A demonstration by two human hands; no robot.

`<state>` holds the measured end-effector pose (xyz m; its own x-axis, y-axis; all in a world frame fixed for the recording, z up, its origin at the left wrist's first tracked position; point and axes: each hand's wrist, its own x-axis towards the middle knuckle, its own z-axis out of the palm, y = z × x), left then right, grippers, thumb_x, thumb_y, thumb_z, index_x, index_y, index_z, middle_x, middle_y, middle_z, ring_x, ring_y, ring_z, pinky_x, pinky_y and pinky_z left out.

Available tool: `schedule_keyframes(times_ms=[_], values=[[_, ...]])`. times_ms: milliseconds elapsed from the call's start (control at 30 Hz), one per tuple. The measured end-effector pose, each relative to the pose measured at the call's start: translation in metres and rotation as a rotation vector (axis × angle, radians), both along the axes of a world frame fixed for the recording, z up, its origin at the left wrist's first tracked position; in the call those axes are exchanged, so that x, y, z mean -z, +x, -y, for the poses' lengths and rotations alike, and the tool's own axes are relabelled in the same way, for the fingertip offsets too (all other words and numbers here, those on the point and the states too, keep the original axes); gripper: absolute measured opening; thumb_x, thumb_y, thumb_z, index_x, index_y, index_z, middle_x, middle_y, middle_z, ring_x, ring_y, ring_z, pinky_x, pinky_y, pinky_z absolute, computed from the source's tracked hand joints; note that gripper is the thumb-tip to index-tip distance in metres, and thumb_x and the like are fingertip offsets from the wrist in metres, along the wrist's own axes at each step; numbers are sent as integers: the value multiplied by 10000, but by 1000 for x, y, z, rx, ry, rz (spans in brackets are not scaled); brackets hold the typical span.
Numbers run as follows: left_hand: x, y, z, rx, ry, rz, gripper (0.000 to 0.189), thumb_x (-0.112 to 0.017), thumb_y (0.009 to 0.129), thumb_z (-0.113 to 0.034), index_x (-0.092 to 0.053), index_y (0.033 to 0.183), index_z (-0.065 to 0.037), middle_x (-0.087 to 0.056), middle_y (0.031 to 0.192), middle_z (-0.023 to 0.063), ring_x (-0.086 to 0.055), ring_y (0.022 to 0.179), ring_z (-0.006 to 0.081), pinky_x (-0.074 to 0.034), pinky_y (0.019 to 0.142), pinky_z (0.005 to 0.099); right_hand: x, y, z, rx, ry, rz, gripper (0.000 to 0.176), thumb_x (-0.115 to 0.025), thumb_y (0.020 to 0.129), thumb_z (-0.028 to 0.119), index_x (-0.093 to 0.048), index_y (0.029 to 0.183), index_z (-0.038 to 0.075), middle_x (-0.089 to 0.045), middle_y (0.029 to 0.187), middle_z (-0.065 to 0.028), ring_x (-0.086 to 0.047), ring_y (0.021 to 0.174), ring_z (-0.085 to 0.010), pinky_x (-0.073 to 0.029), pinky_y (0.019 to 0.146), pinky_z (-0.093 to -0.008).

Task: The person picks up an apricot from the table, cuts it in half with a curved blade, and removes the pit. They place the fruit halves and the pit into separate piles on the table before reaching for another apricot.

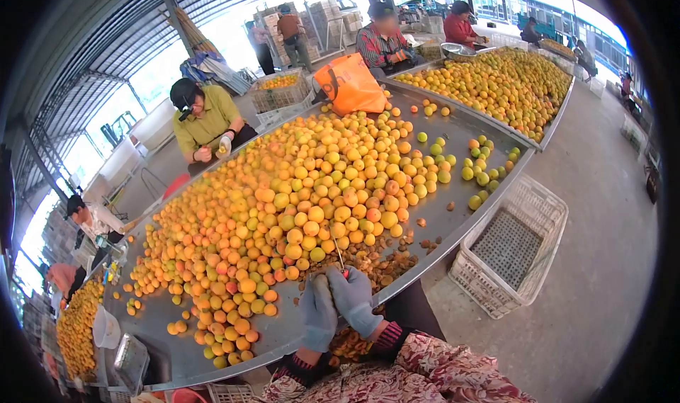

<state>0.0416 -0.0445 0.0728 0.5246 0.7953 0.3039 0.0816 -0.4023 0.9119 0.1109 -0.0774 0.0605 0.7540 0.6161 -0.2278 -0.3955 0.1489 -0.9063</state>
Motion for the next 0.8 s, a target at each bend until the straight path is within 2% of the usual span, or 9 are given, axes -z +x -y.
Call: schedule_keyframes(times_ms=[167,233,333,400,467,533,667,733,800], values=[[4,7,-13,-21,24,144,280,-414,931,-235,-500,799,-3,-489,729,68,-478,701,143,-378,602,307,-6,-2,-11,60,65,191,93,-565,859,105,-565,836,15,-522,703,61,-438,629,4,-369,541,-163],[10,11,-15,-36,96,194,257,-407,925,-186,-448,745,-7,-439,704,84,-465,710,158,-350,591,323,-2,0,-11,52,24,248,167,-585,848,181,-574,821,16,-537,670,54,-447,619,-6,-384,548,-183],[8,8,-17,-134,384,3,207,-428,908,-176,-496,828,3,-508,732,127,-513,674,217,-372,575,329,1,0,-12,27,12,300,230,-600,841,250,-585,806,23,-555,641,44,-462,601,-22,-402,553,-203],[5,9,-20,-57,249,86,198,-444,901,-184,-511,894,3,-541,761,149,-539,667,256,-393,577,338,-2,1,-11,8,35,294,219,-595,847,243,-588,806,28,-558,645,40,-469,594,-29,-404,551,-203],[3,4,-26,11,114,165,216,-461,894,-192,-525,960,3,-574,791,170,-566,659,294,-415,579,347,-9,5,-10,-73,189,-116,137,-576,857,160,-587,834,25,-566,703,26,-511,618,-45,-422,550,-191],[3,-3,-31,73,636,-106,281,-493,886,-215,-523,1061,2,-609,836,177,-602,670,326,-452,603,350,-6,8,-7,-55,182,-167,134,-577,855,159,-589,830,28,-570,697,22,-519,615,-53,-427,551,-193],[-11,4,-15,37,569,-54,259,-501,886,-206,-521,1031,7,-604,829,172,-605,685,323,-454,610,348,-6,9,-11,33,271,-144,122,-587,845,148,-594,806,33,-580,695,18,-529,610,-58,-431,546,-202],[-6,10,-10,16,102,187,236,-483,900,-214,-514,995,0,-585,853,165,-594,750,305,-447,644,330,-12,4,-16,88,220,-6,163,-603,833,181,-575,750,44,-557,658,28,-505,587,-52,-412,529,-213],[-4,12,-15,8,109,169,234,-469,909,-223,-504,987,-5,-579,887,148,-584,813,282,-440,678,325,-15,4,-19,140,169,138,215,-619,822,214,-556,693,54,-535,621,39,-481,563,-46,-392,513,-225]])
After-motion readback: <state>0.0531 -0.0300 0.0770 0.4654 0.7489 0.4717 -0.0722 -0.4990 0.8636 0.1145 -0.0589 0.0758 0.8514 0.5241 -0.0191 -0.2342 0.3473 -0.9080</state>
